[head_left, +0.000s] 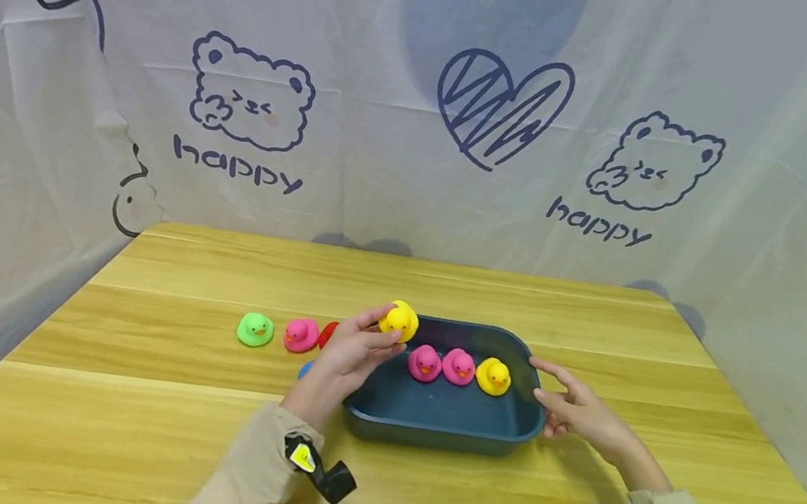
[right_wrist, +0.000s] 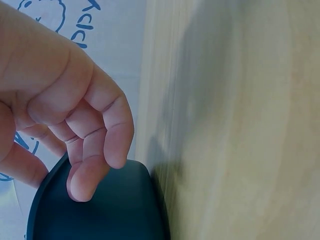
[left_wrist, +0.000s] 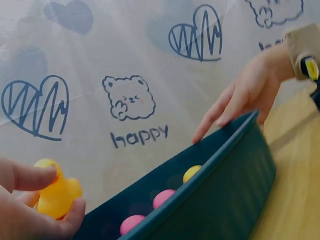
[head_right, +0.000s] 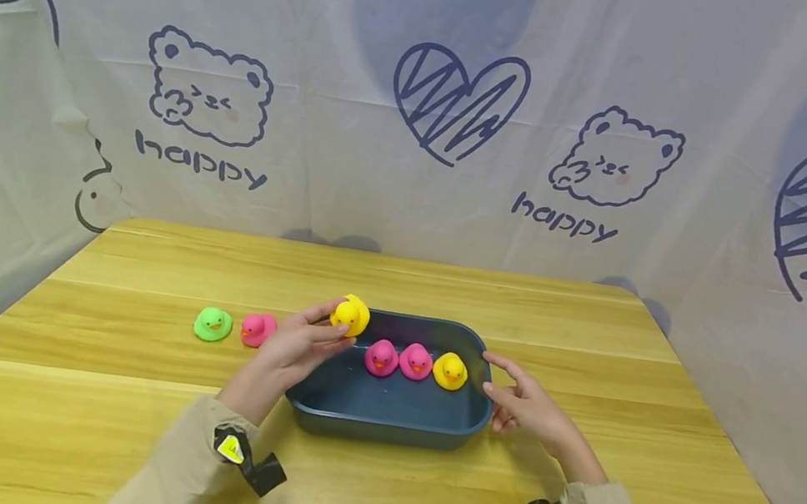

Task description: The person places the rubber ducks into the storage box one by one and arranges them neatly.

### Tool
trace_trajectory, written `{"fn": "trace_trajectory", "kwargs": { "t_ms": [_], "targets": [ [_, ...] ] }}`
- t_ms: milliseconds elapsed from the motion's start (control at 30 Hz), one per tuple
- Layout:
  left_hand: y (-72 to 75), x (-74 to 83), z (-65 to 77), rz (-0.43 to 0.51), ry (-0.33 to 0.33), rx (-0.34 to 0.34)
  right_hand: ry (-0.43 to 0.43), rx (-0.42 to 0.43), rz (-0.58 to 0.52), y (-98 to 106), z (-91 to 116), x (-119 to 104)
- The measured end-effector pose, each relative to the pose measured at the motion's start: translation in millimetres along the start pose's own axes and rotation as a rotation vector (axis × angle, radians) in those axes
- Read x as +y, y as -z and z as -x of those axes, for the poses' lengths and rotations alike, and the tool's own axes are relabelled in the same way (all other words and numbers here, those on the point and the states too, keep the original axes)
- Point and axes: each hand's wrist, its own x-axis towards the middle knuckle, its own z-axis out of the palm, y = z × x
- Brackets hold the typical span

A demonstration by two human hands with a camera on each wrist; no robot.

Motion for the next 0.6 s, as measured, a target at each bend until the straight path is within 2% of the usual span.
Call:
{"fn": "trace_trajectory", "kwargs": {
  "t_ms": [200,600],
  "targets": [
    [-3.1,-9.5,-3.8,0.073,0.052,0.065,0.003,0.000,0.003,0,0,0],
    [-2.2,-16.6,-6.7,-0.039,0.118,0.095,-0.015,0.012,0.025,0,-1,2]
  ]
}}
